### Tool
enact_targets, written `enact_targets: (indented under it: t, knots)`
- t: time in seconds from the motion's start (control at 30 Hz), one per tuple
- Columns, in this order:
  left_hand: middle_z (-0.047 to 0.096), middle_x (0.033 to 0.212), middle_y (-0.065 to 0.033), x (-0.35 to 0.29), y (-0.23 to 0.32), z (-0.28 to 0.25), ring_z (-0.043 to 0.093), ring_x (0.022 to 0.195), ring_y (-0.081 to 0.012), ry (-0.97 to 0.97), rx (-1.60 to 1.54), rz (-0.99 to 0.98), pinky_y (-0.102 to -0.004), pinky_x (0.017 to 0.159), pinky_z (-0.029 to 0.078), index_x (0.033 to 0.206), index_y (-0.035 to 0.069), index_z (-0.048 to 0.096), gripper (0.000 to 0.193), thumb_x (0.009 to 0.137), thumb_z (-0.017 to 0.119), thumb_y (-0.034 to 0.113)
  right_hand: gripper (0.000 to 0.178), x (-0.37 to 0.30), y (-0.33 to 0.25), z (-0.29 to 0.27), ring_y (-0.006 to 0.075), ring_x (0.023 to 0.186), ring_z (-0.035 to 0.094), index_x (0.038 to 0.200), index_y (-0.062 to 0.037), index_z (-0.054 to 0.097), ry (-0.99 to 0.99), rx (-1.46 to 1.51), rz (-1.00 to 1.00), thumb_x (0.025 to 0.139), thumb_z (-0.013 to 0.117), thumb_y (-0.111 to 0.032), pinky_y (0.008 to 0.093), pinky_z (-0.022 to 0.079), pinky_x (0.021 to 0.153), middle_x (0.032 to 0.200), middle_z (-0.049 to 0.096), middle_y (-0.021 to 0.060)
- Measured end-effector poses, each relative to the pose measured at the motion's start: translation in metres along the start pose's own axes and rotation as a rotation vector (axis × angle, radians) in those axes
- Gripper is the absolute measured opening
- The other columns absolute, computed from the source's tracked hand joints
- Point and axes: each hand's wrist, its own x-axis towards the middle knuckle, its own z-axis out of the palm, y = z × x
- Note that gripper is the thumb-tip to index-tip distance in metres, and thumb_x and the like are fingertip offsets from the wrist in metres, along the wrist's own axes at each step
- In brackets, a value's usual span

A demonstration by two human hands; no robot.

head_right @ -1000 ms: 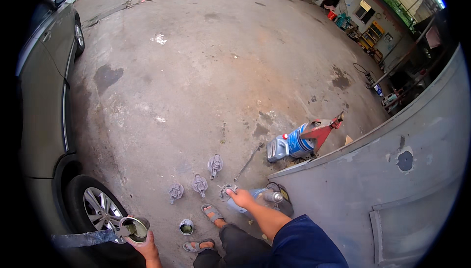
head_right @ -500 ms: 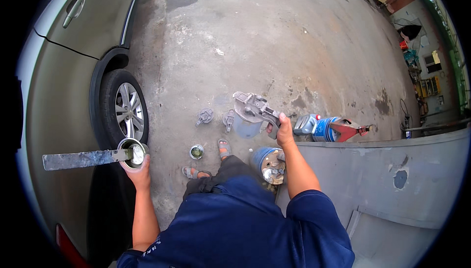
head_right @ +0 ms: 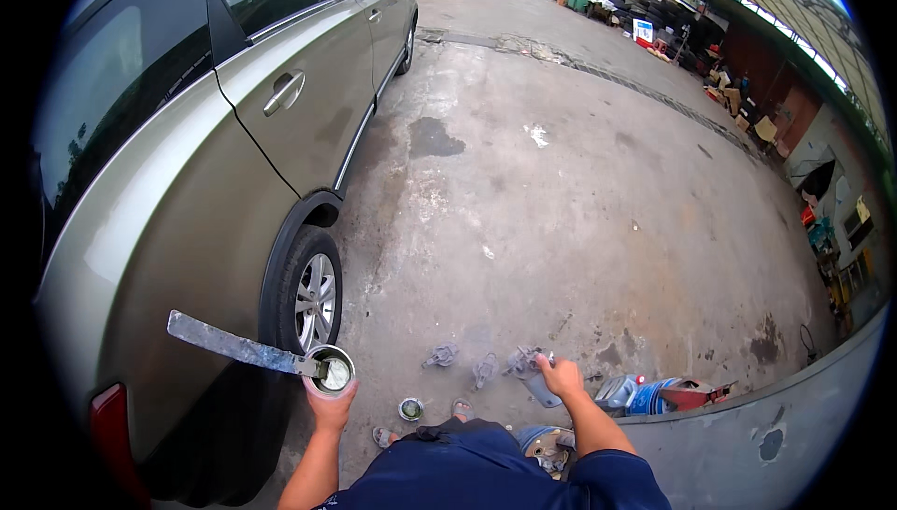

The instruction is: The person uses a putty knife to apply a white substance from a small metal can onto the rear bumper of a beige SUV. They repeatedly dip the tool into the can and spread the substance along the lower edge of the bumper, occasionally wiping the tool on the can's rim.

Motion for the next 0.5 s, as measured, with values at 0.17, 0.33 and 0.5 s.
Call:
enact_targets:
  t: [0.17,0.33,0.5]
  knots:
    - [0.056,0.122,-0.0128,-0.002,0.009,0.003,0.057,0.111,-0.0239,0.056,-0.055,0.004,-0.0376,0.098,0.045,0.129,0.001,0.045,0.078,0.063,0.086,0.009,0.068,0.012,0.006,0.006,0.044,0.097,0.064,0.096,-0.0001,0.072,0.035,0.048,-0.127,0.09,0.048,-0.063,0.0503,0.05,0.086,0.096,0.068,0.028]
    - [0.056,0.123,-0.0144,-0.001,0.012,-0.001,0.056,0.113,-0.0259,0.045,0.033,0.017,-0.0386,0.1,0.044,0.128,0.001,0.046,0.077,0.064,0.087,0.011,0.067,-0.006,-0.024,0.0,0.0453,0.096,0.064,0.1,-0.0016,0.071,-0.011,-0.17,-0.161,0.089,0.048,-0.063,0.0505,0.05,0.084,0.095,0.067,0.0292]
    - [0.058,0.121,-0.0126,-0.002,0.012,0.003,0.057,0.111,-0.0234,0.042,-0.023,0.008,-0.0374,0.098,0.045,0.129,0.001,0.046,0.075,0.065,0.085,0.007,0.066,0.013,-0.018,0.009,0.0447,0.096,0.064,0.101,-0.0013,0.07,-0.003,-0.05,-0.215,0.091,0.047,-0.062,0.0497,0.051,0.084,0.097,0.068,0.0276]
